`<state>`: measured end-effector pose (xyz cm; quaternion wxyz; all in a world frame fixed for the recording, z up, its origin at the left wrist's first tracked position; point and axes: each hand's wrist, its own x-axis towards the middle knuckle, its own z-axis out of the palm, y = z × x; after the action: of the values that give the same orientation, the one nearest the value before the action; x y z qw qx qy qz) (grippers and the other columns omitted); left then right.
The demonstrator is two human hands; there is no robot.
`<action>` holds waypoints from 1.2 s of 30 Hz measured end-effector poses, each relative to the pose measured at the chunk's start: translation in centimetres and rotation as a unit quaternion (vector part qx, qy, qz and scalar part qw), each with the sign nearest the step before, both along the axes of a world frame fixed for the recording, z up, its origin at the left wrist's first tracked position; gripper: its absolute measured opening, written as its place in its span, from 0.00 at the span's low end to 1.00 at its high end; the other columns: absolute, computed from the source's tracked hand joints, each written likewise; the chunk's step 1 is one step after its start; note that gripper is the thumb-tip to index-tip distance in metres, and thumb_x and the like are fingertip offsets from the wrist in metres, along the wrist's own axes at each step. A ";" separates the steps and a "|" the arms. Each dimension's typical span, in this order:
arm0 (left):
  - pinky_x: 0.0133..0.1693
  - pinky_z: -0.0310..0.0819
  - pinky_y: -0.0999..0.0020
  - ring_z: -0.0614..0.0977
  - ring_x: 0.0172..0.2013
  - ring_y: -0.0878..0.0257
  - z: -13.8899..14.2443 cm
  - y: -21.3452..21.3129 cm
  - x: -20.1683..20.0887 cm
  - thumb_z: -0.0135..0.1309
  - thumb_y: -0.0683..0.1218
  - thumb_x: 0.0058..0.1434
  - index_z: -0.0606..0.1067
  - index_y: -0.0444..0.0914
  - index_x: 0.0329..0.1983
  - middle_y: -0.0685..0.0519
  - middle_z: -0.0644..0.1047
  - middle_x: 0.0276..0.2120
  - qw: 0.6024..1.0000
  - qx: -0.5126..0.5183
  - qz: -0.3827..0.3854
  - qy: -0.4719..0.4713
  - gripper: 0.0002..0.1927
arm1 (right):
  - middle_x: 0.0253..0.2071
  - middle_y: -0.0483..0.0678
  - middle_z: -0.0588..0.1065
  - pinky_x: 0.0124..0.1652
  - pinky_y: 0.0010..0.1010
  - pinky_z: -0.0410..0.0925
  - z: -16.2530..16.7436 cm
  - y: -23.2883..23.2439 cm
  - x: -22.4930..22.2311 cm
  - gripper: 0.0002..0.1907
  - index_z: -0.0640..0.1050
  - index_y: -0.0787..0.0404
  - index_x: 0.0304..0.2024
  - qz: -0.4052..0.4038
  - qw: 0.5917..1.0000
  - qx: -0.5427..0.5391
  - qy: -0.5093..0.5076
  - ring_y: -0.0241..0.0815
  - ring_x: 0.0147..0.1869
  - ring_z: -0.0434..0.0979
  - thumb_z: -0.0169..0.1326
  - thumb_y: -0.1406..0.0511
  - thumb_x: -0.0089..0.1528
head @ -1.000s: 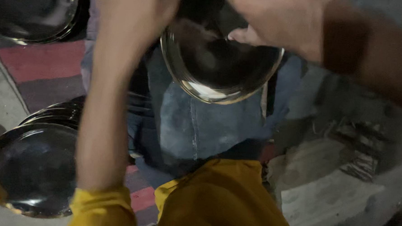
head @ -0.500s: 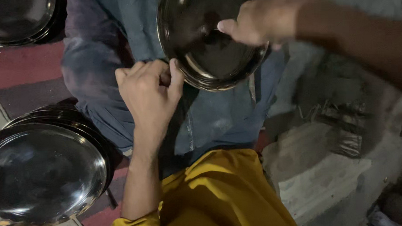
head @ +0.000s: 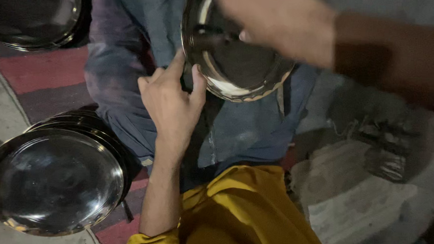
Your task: The person sits on the floor holding a brass plate on their lap and trims its scalloped edge with shears, cutting along the rim. They rotate the plate as they cut, set finished plates onto a stack beside them, and pick up the next plate to continue trimming.
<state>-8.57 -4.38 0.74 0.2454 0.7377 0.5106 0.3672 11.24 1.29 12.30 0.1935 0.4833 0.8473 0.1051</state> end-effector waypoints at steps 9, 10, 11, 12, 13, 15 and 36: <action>0.34 0.75 0.68 0.81 0.24 0.66 1.4 2.1 -0.9 0.51 0.43 0.72 0.78 0.38 0.59 0.49 0.84 0.35 0.990 -0.091 0.031 -0.104 0.15 | 0.34 0.46 0.70 0.24 0.27 0.65 0.7 -1.5 -0.5 0.20 0.73 0.51 0.54 0.151 0.972 0.155 -0.089 0.36 0.24 0.74 0.63 0.54 0.63; 0.32 0.73 0.66 0.81 0.26 0.64 1.5 2.0 -2.2 0.50 0.42 0.71 0.78 0.38 0.59 0.49 0.84 0.37 0.989 -0.088 0.068 -0.095 0.15 | 0.36 0.48 0.71 0.21 0.28 0.64 1.4 -2.1 -0.3 0.29 0.73 0.50 0.58 0.111 0.987 0.110 -0.031 0.38 0.22 0.73 0.65 0.53 0.57; 0.30 0.72 0.65 0.80 0.27 0.63 1.9 1.9 -4.0 0.49 0.42 0.71 0.78 0.38 0.58 0.49 0.84 0.39 0.987 -0.087 0.106 -0.087 0.15 | 0.38 0.51 0.72 0.18 0.29 0.63 2.1 -2.8 0.1 0.37 0.73 0.49 0.61 0.071 0.995 0.064 0.028 0.39 0.19 0.73 0.68 0.51 0.51; 0.41 0.75 0.63 0.82 0.37 0.60 2.2 1.3 -6.2 0.50 0.41 0.76 0.78 0.35 0.58 0.47 0.83 0.43 0.990 -0.030 0.119 -0.068 0.12 | 0.39 0.50 0.72 0.19 0.29 0.64 2.6 -3.6 0.5 0.38 0.73 0.50 0.61 0.068 0.992 0.082 0.068 0.39 0.21 0.73 0.69 0.50 0.51; 0.52 0.79 0.61 0.85 0.47 0.58 2.7 0.7 -8.9 0.50 0.40 0.82 0.77 0.33 0.59 0.45 0.83 0.47 0.990 0.027 0.128 -0.049 0.09 | 0.40 0.49 0.72 0.20 0.30 0.64 3.2 -4.4 1.2 0.38 0.73 0.52 0.60 0.065 0.987 0.101 0.109 0.38 0.23 0.73 0.71 0.49 0.51; 0.47 0.76 0.56 0.82 0.42 0.52 3.2 -0.4 -14.7 0.50 0.40 0.84 0.78 0.28 0.52 0.39 0.81 0.41 0.970 0.044 0.232 0.052 0.09 | 0.45 0.51 0.73 0.25 0.31 0.66 3.6 -5.2 3.3 0.41 0.71 0.55 0.62 0.045 0.970 0.119 0.205 0.40 0.30 0.75 0.73 0.51 0.53; 0.53 0.77 0.59 0.85 0.48 0.52 0.2 0.1 -27.7 0.55 0.42 0.76 0.80 0.27 0.52 0.36 0.82 0.45 0.943 -0.132 0.275 0.135 0.11 | 0.34 0.52 0.72 0.39 0.34 0.69 -13.4 -10.5 17.8 0.43 0.67 0.67 0.73 -0.438 0.759 0.133 0.463 0.40 0.37 0.72 0.74 0.65 0.61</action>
<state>-36.31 -4.24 0.90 0.1594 0.5722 0.7657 0.2467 28.99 -9.18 -1.13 -0.2641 0.8125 0.5067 -0.1160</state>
